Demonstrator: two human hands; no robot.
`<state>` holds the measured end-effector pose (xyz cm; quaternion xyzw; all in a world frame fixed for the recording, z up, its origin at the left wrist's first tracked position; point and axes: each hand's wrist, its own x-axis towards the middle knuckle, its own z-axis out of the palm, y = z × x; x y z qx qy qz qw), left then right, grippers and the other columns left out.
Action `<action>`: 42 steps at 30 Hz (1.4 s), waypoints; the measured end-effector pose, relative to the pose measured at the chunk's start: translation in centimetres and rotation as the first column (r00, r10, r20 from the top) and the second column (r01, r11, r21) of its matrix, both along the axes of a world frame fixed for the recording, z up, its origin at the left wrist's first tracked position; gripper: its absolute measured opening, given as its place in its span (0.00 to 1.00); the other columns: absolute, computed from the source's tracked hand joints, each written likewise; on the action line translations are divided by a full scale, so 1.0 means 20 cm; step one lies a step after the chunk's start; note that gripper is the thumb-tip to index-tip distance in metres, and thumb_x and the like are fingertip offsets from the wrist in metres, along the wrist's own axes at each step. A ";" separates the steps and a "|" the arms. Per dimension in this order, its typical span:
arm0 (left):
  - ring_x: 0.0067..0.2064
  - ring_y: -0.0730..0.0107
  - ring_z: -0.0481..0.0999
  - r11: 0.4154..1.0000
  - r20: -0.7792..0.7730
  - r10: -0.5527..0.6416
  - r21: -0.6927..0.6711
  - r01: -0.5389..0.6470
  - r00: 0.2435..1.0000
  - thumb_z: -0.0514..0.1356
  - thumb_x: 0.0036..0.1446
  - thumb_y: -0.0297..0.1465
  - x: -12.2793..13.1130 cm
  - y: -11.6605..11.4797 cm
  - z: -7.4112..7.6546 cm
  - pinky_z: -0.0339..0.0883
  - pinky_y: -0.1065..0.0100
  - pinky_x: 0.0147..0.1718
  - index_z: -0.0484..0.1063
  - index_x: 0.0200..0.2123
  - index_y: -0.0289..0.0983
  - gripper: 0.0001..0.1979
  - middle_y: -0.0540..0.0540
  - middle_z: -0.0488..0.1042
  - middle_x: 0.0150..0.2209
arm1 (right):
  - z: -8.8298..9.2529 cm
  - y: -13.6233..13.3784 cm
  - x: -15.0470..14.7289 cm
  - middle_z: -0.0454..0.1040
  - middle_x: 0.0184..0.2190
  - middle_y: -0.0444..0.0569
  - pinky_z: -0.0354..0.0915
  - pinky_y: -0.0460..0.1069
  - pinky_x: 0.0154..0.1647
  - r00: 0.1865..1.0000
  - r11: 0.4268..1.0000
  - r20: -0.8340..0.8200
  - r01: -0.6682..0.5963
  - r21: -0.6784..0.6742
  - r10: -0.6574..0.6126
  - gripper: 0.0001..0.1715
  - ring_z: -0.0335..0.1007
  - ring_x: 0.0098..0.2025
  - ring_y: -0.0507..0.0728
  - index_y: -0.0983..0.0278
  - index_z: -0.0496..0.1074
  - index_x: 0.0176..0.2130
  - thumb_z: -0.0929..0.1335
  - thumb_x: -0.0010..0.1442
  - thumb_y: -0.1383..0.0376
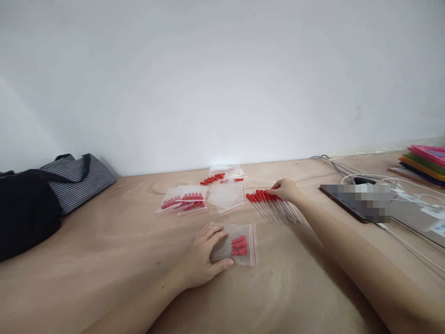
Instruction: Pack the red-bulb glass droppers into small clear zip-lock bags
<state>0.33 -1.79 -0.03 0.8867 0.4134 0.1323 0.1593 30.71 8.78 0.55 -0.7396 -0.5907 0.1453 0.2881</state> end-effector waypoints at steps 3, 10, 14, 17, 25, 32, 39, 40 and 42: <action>0.58 0.51 0.53 1.000 0.009 -0.002 0.002 0.002 1.000 0.59 0.49 0.41 0.00 0.00 0.00 0.50 0.49 0.54 0.62 0.51 0.38 0.26 0.41 0.59 0.56 | 0.06 -0.02 0.05 0.70 0.16 0.48 0.56 0.46 0.22 1.000 1.000 -0.017 0.023 0.019 -0.023 0.11 0.66 0.22 0.53 0.65 0.70 0.20 0.68 0.43 0.59; 0.57 0.52 0.55 1.000 0.012 -0.008 0.024 0.008 1.000 0.59 0.49 0.41 0.00 0.00 0.00 0.49 0.50 0.54 0.62 0.51 0.37 0.26 0.40 0.59 0.55 | 0.09 -0.24 0.05 0.69 0.18 0.45 0.58 0.44 0.18 0.760 0.981 -0.629 -0.055 0.188 0.163 0.16 0.62 0.18 0.49 0.64 0.64 0.26 0.68 0.45 0.55; 0.57 0.52 0.56 0.999 0.032 -0.017 0.047 0.016 0.999 0.59 0.50 0.41 0.00 0.01 -0.01 0.51 0.51 0.54 0.62 0.51 0.39 0.25 0.42 0.60 0.55 | -0.05 -0.40 -0.10 0.69 0.21 0.44 0.62 0.45 0.21 0.514 0.978 -0.839 -0.002 0.209 0.181 0.21 0.65 0.20 0.49 0.63 0.61 0.26 0.69 0.43 0.51; 0.57 0.50 0.55 1.000 0.024 0.002 0.023 -0.003 1.000 0.58 0.50 0.42 0.00 0.01 -0.01 0.52 0.50 0.53 0.62 0.51 0.39 0.26 0.41 0.58 0.56 | -0.12 -0.47 -0.19 0.69 0.23 0.43 0.65 0.46 0.24 0.427 0.977 -0.886 0.027 0.211 0.179 0.22 0.67 0.22 0.49 0.63 0.61 0.28 0.69 0.43 0.51; 0.58 0.49 0.53 1.000 0.019 0.018 0.020 -0.018 1.000 0.58 0.50 0.43 0.00 0.00 0.00 0.52 0.48 0.53 0.62 0.52 0.40 0.27 0.41 0.58 0.57 | -0.14 -0.52 -0.30 0.70 0.24 0.43 0.68 0.49 0.34 0.328 0.980 -0.936 0.104 0.170 0.127 0.21 0.70 0.28 0.52 0.62 0.61 0.28 0.70 0.42 0.52; 0.59 0.50 0.51 1.000 -0.034 0.026 0.003 -0.026 0.999 0.58 0.50 0.43 0.00 0.00 0.00 0.50 0.50 0.54 0.60 0.53 0.39 0.28 0.42 0.56 0.58 | -0.15 -0.55 -0.36 0.68 0.19 0.43 0.62 0.46 0.22 0.587 0.974 -0.778 -0.164 0.156 0.224 0.19 0.63 0.20 0.49 0.66 0.69 0.28 0.69 0.44 0.52; 0.59 0.50 0.51 1.000 -0.037 0.018 0.008 -0.018 0.999 0.57 0.50 0.42 0.00 0.01 0.00 0.50 0.50 0.54 0.60 0.53 0.39 0.28 0.41 0.55 0.58 | -0.18 -0.50 -0.37 0.74 0.32 0.48 0.63 0.50 0.34 0.758 0.875 -0.438 -0.417 0.245 0.483 0.14 0.67 0.32 0.55 0.62 0.75 0.34 0.65 0.52 0.58; 0.59 0.50 0.51 1.000 -0.033 0.017 0.011 -0.017 0.999 0.57 0.50 0.42 0.00 0.01 -0.01 0.50 0.50 0.54 0.60 0.53 0.39 0.28 0.41 0.55 0.58 | -0.18 -0.49 -0.37 0.74 0.33 0.48 0.63 0.50 0.36 0.761 0.866 -0.414 -0.436 0.244 0.500 0.14 0.67 0.34 0.55 0.61 0.75 0.35 0.64 0.52 0.58; 0.59 0.50 0.51 1.000 -0.025 0.010 0.012 -0.010 1.000 0.58 0.50 0.42 0.00 0.01 -0.01 0.50 0.49 0.54 0.60 0.53 0.38 0.28 0.41 0.56 0.58 | -0.18 -0.46 -0.37 0.74 0.33 0.48 0.63 0.51 0.37 0.770 0.856 -0.375 -0.470 0.216 0.517 0.13 0.67 0.35 0.56 0.60 0.75 0.35 0.64 0.53 0.59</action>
